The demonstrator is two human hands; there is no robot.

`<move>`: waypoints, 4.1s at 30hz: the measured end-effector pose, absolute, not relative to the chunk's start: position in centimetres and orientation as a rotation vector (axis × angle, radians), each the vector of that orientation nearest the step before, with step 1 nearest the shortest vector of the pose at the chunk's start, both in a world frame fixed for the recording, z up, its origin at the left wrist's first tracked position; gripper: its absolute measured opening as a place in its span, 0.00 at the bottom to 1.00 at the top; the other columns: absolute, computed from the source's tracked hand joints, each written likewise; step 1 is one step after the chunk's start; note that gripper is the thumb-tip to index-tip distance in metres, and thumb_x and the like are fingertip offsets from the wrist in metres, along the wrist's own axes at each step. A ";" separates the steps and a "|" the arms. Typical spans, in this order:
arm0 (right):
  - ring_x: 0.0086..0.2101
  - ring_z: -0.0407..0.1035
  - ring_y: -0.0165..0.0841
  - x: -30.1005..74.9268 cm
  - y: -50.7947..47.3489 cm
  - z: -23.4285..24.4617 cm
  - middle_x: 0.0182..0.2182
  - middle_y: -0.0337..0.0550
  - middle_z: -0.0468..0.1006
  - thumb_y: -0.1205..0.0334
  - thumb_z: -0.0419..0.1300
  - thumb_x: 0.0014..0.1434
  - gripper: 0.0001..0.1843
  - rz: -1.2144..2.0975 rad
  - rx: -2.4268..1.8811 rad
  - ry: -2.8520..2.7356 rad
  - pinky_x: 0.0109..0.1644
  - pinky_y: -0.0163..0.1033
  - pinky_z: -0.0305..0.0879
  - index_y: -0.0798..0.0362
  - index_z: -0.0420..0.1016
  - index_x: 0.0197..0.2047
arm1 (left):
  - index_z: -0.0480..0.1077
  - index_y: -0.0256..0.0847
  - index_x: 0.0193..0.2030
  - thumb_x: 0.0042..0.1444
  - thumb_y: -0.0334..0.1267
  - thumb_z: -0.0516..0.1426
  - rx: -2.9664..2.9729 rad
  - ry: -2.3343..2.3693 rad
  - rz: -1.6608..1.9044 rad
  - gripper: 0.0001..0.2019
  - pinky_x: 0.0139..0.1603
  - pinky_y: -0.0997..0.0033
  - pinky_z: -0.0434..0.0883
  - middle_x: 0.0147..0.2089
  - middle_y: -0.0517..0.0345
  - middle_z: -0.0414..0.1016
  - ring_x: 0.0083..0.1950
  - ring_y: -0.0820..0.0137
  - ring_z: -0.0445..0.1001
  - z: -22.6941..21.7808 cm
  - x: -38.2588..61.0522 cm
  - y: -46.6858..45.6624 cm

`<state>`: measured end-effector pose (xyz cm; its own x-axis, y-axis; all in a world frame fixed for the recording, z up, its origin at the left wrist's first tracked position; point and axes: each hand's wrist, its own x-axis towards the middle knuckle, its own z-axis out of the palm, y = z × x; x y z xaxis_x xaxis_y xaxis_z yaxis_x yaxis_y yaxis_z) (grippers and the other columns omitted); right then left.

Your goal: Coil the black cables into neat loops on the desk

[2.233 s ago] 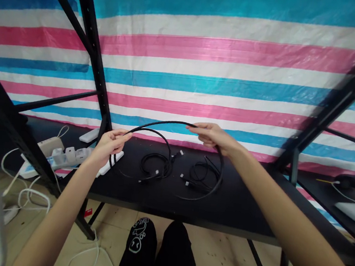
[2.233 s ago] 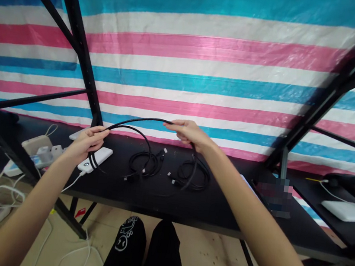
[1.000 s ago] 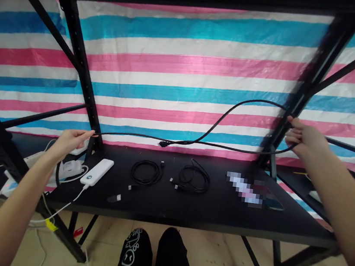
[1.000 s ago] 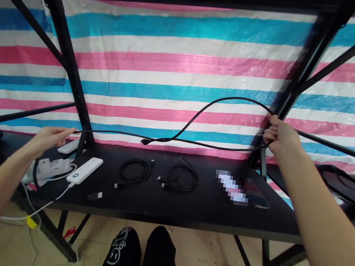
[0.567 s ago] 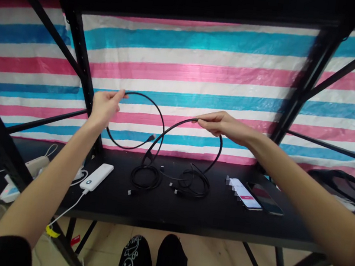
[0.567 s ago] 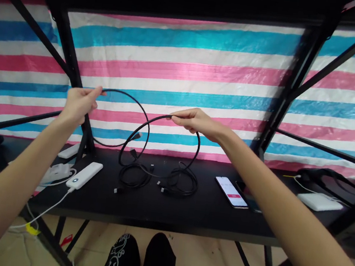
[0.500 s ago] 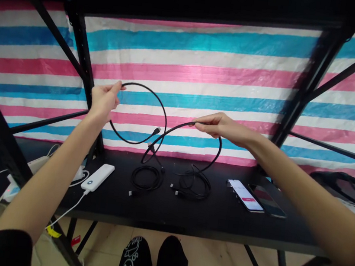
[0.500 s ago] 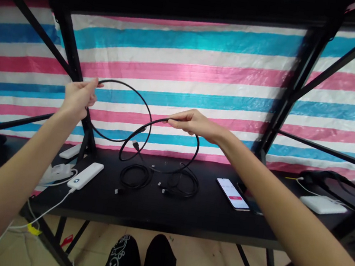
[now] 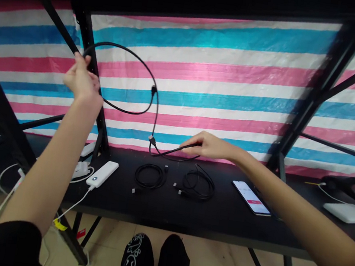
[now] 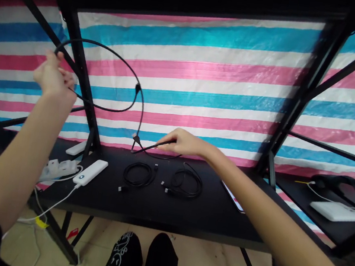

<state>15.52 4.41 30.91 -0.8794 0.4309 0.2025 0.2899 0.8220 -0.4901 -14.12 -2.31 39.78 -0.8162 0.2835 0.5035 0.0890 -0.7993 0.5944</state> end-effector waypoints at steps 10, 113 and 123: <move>0.21 0.43 0.24 14.2 4.0 35.5 0.19 0.33 0.49 0.42 0.60 0.54 0.27 0.550 -0.583 -2.134 0.25 0.36 0.40 0.53 0.55 0.19 | 0.64 0.40 0.26 0.62 0.41 0.51 1.547 1.155 2.014 0.14 0.16 0.73 0.40 0.13 0.68 0.49 0.14 0.80 0.44 37.2 -13.8 -2.8; 0.10 0.50 0.16 11.0 2.1 18.0 0.20 0.27 0.68 0.53 0.60 0.58 0.14 1.763 -0.359 -1.126 0.14 0.24 0.46 0.51 0.64 0.43 | 0.63 0.38 0.18 0.52 0.47 0.61 0.710 0.455 1.584 0.19 0.57 0.66 0.65 0.24 0.58 0.68 0.50 0.63 0.73 13.1 -2.6 -7.1; 0.10 0.54 0.18 14.9 2.5 19.7 0.22 0.35 0.74 0.61 0.51 0.62 0.13 1.342 -0.702 -2.162 0.10 0.25 0.45 0.53 0.70 0.48 | 0.64 0.40 0.57 0.42 0.64 0.58 0.905 0.745 1.374 0.39 0.22 0.68 0.69 0.20 0.65 0.68 0.16 0.70 0.67 14.4 -9.0 -8.2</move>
<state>14.89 2.45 19.72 -0.7441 0.6533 0.1398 0.1644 0.3820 -0.9094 -9.03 -8.23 14.38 0.0761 0.9947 0.0688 -0.4851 -0.0233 0.8742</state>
